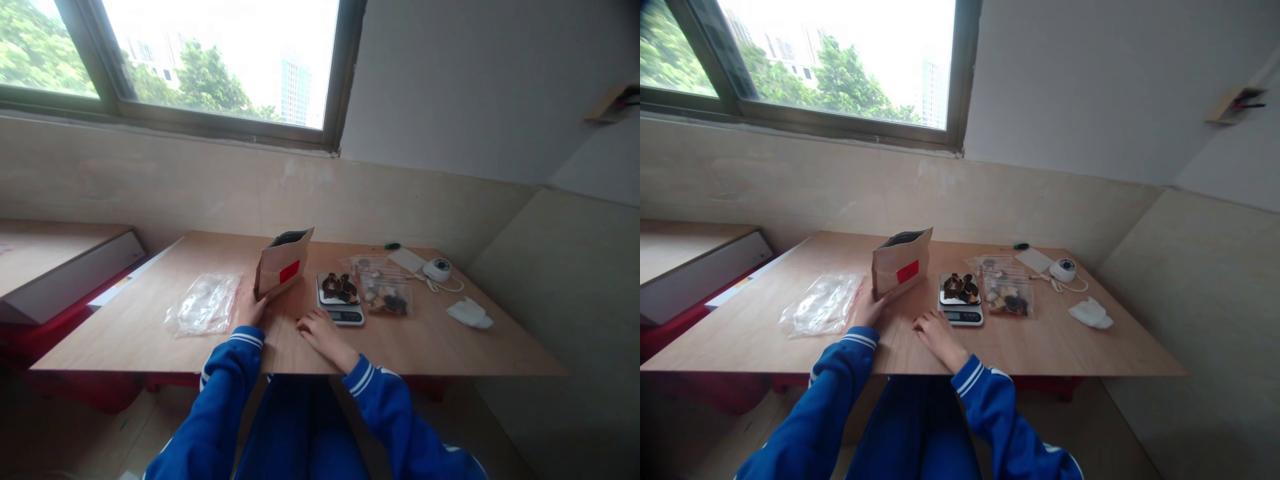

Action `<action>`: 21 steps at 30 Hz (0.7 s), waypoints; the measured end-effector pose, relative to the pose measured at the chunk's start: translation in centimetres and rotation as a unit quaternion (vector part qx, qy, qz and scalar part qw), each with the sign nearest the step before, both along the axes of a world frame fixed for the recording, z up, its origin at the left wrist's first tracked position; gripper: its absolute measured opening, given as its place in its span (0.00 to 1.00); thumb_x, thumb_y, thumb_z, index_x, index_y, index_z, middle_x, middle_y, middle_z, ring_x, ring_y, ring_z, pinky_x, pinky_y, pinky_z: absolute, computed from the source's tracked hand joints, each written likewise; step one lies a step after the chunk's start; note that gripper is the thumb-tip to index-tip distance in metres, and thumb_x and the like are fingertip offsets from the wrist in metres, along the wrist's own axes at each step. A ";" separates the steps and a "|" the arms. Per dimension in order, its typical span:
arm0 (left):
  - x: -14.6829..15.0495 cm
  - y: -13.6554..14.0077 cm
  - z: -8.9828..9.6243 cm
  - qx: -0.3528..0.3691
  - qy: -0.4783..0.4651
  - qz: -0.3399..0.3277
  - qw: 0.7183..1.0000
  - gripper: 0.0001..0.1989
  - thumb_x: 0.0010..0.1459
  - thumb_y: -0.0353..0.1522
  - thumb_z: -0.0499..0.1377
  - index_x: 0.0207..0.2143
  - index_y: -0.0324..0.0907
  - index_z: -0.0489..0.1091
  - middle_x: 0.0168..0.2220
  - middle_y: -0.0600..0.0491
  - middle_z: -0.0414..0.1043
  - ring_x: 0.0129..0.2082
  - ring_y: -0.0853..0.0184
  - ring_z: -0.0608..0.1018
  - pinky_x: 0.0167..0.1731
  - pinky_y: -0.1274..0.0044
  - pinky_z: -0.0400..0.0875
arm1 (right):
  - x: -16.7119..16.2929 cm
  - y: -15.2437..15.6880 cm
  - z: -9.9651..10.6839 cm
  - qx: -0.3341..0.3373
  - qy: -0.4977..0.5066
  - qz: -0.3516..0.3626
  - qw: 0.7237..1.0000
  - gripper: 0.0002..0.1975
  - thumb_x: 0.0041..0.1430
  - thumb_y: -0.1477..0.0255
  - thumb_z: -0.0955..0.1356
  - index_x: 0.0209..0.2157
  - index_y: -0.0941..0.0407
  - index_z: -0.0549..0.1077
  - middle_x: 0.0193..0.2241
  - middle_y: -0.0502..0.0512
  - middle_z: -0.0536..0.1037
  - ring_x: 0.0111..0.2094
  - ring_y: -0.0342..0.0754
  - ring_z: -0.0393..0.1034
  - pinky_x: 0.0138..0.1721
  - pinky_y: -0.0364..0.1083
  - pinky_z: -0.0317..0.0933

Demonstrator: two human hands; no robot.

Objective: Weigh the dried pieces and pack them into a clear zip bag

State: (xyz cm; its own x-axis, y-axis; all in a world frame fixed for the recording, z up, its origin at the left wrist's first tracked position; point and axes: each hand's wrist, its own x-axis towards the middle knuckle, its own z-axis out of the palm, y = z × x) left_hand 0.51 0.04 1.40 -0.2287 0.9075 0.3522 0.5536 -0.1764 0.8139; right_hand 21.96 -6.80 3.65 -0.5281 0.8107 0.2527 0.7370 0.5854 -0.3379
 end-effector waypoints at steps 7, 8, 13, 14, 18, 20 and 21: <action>0.4 -0.6 1.1 0.001 0.002 0.001 1.000 0.28 0.50 0.40 0.60 0.52 0.38 0.65 0.49 0.42 0.71 0.51 0.52 0.72 0.50 0.63 0.67 | 2.4 1.4 2.4 0.025 0.127 -0.055 0.990 0.08 0.58 0.78 0.66 0.37 0.54 0.76 0.36 0.52 0.79 0.40 0.50 0.67 0.43 0.48 0.59; 0.4 -0.6 1.1 -0.001 -0.004 0.002 1.000 0.28 0.50 0.40 0.60 0.53 0.38 0.65 0.49 0.42 0.71 0.50 0.52 0.72 0.50 0.63 0.68 | 3.0 1.8 2.7 0.031 0.127 -0.066 0.989 0.08 0.58 0.78 0.66 0.37 0.54 0.76 0.37 0.53 0.79 0.40 0.50 0.67 0.43 0.48 0.59; 0.3 -0.5 0.7 -0.009 -0.020 -0.005 1.000 0.27 0.50 0.40 0.59 0.52 0.39 0.66 0.49 0.43 0.71 0.50 0.53 0.73 0.50 0.63 0.68 | 5.6 2.9 2.7 0.068 0.045 -0.124 0.989 0.09 0.59 0.75 0.65 0.38 0.54 0.76 0.37 0.54 0.78 0.40 0.53 0.66 0.41 0.50 0.58; 0.3 -0.5 0.7 -0.008 -0.018 -0.005 1.000 0.27 0.50 0.40 0.59 0.52 0.39 0.65 0.49 0.43 0.71 0.50 0.52 0.73 0.50 0.63 0.68 | 5.9 3.0 2.4 0.074 0.028 -0.133 0.988 0.09 0.59 0.75 0.65 0.38 0.53 0.76 0.37 0.54 0.78 0.40 0.54 0.65 0.40 0.50 0.58; 0.4 -0.7 1.0 0.001 -0.015 0.000 1.000 0.28 0.50 0.40 0.60 0.52 0.39 0.65 0.48 0.43 0.72 0.52 0.51 0.71 0.52 0.62 0.67 | 6.7 3.4 0.7 0.092 -0.016 -0.148 0.985 0.10 0.59 0.75 0.65 0.39 0.53 0.77 0.37 0.56 0.76 0.41 0.54 0.65 0.40 0.50 0.59; 0.5 -0.9 1.2 0.012 -0.013 0.005 1.000 0.28 0.49 0.39 0.60 0.52 0.38 0.65 0.48 0.42 0.72 0.52 0.50 0.70 0.52 0.61 0.66 | 6.8 3.6 0.1 0.101 -0.022 -0.148 0.984 0.11 0.59 0.75 0.65 0.39 0.52 0.77 0.39 0.57 0.74 0.42 0.54 0.64 0.41 0.51 0.59; 0.5 -0.9 1.3 0.017 -0.012 0.008 1.000 0.28 0.49 0.39 0.61 0.52 0.38 0.65 0.48 0.42 0.71 0.53 0.50 0.70 0.52 0.61 0.66 | 6.8 3.6 -0.1 0.106 -0.021 -0.149 0.983 0.11 0.58 0.75 0.64 0.40 0.52 0.77 0.41 0.58 0.73 0.43 0.54 0.63 0.42 0.51 0.59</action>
State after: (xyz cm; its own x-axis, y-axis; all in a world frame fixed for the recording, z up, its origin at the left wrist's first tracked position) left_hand 1.04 -0.85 2.70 -0.2513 0.8915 0.3770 0.5375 -0.1954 0.8203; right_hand 28.77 -3.19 3.54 -0.2875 0.8630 0.4153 0.8973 0.3944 -0.1984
